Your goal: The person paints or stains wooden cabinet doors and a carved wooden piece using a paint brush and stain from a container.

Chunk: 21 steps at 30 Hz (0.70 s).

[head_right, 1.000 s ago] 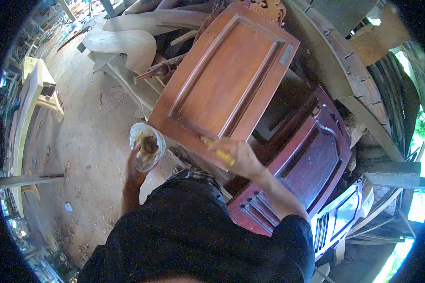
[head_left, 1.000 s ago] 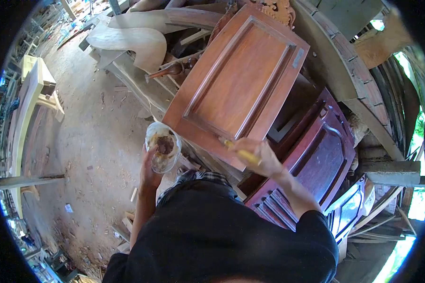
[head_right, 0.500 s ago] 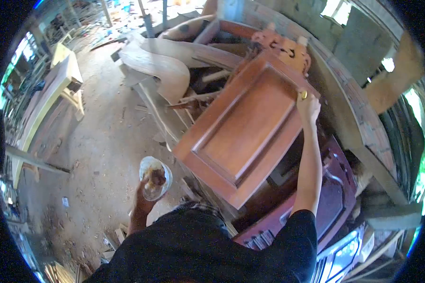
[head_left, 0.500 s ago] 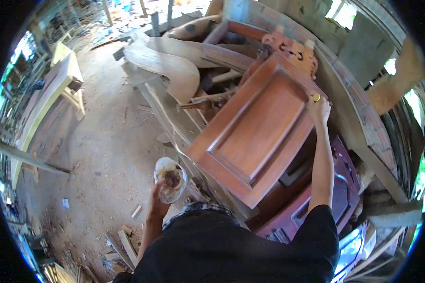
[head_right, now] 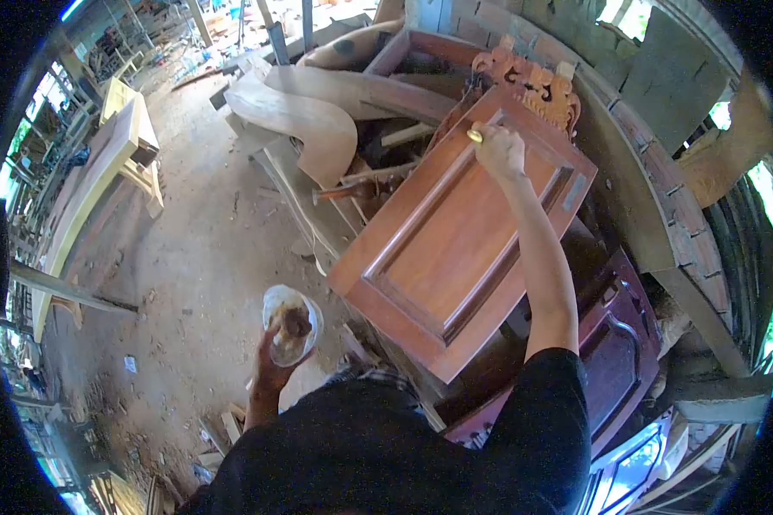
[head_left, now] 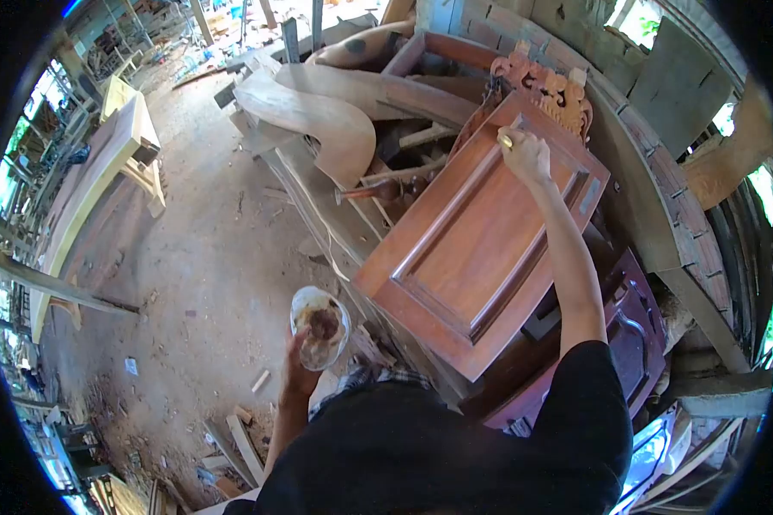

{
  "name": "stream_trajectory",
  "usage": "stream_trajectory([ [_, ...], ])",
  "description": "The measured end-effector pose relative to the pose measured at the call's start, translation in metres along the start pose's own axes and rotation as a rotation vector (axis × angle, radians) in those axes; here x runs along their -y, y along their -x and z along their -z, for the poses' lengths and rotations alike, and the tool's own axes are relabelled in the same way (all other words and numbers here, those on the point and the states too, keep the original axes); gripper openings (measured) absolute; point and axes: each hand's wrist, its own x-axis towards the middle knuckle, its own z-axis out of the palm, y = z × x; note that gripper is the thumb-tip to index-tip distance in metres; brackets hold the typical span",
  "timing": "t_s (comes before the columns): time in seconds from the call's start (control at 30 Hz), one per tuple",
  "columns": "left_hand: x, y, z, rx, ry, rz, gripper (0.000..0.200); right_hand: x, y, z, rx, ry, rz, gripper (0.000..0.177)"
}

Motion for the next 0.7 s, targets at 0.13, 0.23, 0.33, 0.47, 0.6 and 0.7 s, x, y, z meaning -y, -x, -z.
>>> stream_trajectory([
  [0.13, 0.001, -0.004, -0.013, -0.035, 0.091, 0.025, 0.055, 0.03, 0.084, -0.022, -0.202, -0.637, 0.36, 0.022],
  [0.23, -0.011, 0.001, -0.039, -0.059, 0.114, 0.053, 0.053, 0.093, 0.167, 0.007, 0.136, -0.986, 0.3, 0.024],
  [0.33, -0.012, -0.004, -0.042, -0.021, 0.071, 0.032, 0.053, 0.142, 0.196, 0.068, 0.545, -0.697, 0.449, 0.023],
  [0.47, -0.009, -0.016, -0.026, 0.006, 0.166, 0.091, 0.053, 0.101, 0.196, 0.051, 0.574, -1.311, 0.238, 0.023],
  [0.6, -0.016, -0.019, -0.026, -0.026, 0.144, 0.11, 0.052, -0.03, 0.142, 0.033, 0.46, -1.317, -0.145, 0.022],
  [0.7, -0.008, -0.019, -0.001, 0.069, -0.064, -0.032, 0.052, -0.085, 0.111, 0.045, -0.121, -0.545, -0.095, 0.013],
])
